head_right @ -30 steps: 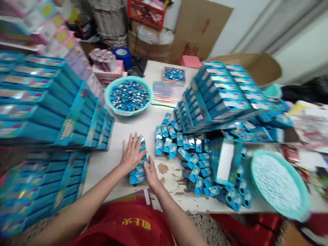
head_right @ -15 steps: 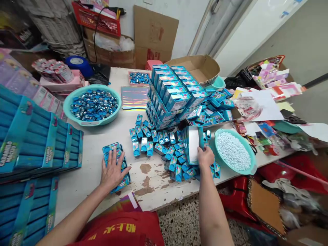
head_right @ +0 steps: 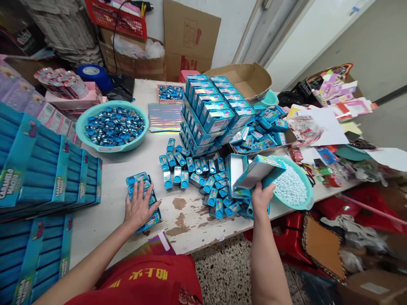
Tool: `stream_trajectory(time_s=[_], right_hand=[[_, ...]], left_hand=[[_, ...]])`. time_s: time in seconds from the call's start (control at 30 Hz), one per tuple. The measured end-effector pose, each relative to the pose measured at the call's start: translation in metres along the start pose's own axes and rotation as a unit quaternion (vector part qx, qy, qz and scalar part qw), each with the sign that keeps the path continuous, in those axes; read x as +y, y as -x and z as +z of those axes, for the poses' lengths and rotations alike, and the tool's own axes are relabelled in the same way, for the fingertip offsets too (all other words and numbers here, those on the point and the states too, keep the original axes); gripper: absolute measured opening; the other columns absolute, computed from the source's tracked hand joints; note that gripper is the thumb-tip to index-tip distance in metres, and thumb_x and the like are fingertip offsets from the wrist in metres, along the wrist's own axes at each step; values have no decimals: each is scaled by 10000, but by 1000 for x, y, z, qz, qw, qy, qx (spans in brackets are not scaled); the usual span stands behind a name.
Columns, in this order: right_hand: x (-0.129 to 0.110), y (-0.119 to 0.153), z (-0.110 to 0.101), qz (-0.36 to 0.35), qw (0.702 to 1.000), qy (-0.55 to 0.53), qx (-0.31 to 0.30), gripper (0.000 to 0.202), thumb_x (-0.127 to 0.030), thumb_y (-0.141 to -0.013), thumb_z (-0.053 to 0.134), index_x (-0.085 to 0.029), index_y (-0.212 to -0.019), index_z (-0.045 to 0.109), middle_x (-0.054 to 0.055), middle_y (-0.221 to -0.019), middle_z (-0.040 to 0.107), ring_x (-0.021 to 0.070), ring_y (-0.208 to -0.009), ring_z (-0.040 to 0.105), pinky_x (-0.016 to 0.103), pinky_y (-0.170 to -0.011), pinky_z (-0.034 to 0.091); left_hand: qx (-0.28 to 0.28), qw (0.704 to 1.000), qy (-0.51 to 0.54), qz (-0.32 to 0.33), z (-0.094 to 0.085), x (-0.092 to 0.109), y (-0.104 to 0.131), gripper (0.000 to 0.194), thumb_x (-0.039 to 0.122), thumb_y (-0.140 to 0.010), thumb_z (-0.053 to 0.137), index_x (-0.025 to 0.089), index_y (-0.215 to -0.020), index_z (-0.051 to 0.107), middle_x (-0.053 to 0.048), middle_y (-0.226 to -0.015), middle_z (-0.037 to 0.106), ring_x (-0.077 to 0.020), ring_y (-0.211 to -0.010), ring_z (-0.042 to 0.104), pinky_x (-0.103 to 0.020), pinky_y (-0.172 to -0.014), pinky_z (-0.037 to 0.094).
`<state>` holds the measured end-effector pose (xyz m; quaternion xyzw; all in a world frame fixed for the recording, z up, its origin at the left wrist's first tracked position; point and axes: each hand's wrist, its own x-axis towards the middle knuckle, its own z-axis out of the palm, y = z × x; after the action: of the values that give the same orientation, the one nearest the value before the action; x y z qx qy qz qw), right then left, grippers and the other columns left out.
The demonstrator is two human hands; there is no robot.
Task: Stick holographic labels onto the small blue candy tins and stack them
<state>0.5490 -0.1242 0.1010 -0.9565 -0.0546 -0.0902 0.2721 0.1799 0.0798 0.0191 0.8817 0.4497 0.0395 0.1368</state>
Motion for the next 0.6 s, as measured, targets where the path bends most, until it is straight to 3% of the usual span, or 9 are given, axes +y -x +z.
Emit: stream_trajectory(time_s=[0.1,0.17,0.23,0.3,0.37,0.43,0.5,0.6], right_hand=[[-11,13,-20,-24,994,-60,87,394,-397,-832,367,-135,-1125,382,165,-1046,555,287,-982,534,408,-813,431],[-27,35,-24,-64,992,-68,84,435,-420,-848,348,-115,-1157,371,198,-1096,534,308,-1025,519,438,-849,415],[-48,74,-17,-126,990,-61,-14,464,-446,-838,367,-106,-1151,403,201,-1034,560,333,-965,549,457,-810,424],[-68,127,-2,-182,964,-62,-181,436,-438,-832,372,-130,-1128,458,155,-872,604,311,-785,596,438,-714,452],[-86,183,15,-220,912,-83,-336,365,-421,-845,366,-181,-1075,518,87,-690,600,267,-631,593,398,-638,465],[-96,225,31,-270,857,-110,-426,334,-392,-856,377,-209,-1090,529,81,-749,631,261,-681,615,386,-651,484],[-99,241,43,-311,826,-168,-439,358,-342,-870,386,-228,-1196,482,91,-990,640,256,-889,617,389,-755,498],[-94,214,60,-387,831,-191,-352,463,-161,-857,345,-234,-1309,411,94,-1283,509,240,-1178,477,433,-960,417]], left_hand=[[10,999,30,3,-8,2,2,657,505,-834,456,207,-1405,325,-139,-1517,156,-333,-1399,41,-622,-1061,74],[43,996,83,1,-23,8,4,688,501,-830,461,198,-1421,282,-140,-1509,189,-341,-1397,42,-635,-1057,21],[81,980,182,8,-44,19,5,796,513,-803,495,177,-1449,173,-153,-1504,196,-339,-1389,106,-592,-1078,93],[88,948,307,3,-63,30,4,908,505,-771,541,182,-1459,45,-161,-1483,242,-308,-1333,289,-489,-1061,269],[86,916,390,-48,-76,33,0,880,439,-768,560,212,-1450,53,-137,-1422,352,-259,-1219,450,-401,-991,385],[93,901,401,-139,-79,25,-6,722,345,-784,532,224,-1412,197,-108,-1298,482,-233,-1101,536,-372,-933,429],[92,900,364,-224,-72,6,-12,583,270,-794,484,207,-1349,320,-98,-1165,551,-233,-1003,575,-378,-879,453],[68,917,272,-283,-53,-25,-17,550,236,-789,463,195,-1328,360,-109,-1127,526,-245,-945,585,-396,-826,468]])
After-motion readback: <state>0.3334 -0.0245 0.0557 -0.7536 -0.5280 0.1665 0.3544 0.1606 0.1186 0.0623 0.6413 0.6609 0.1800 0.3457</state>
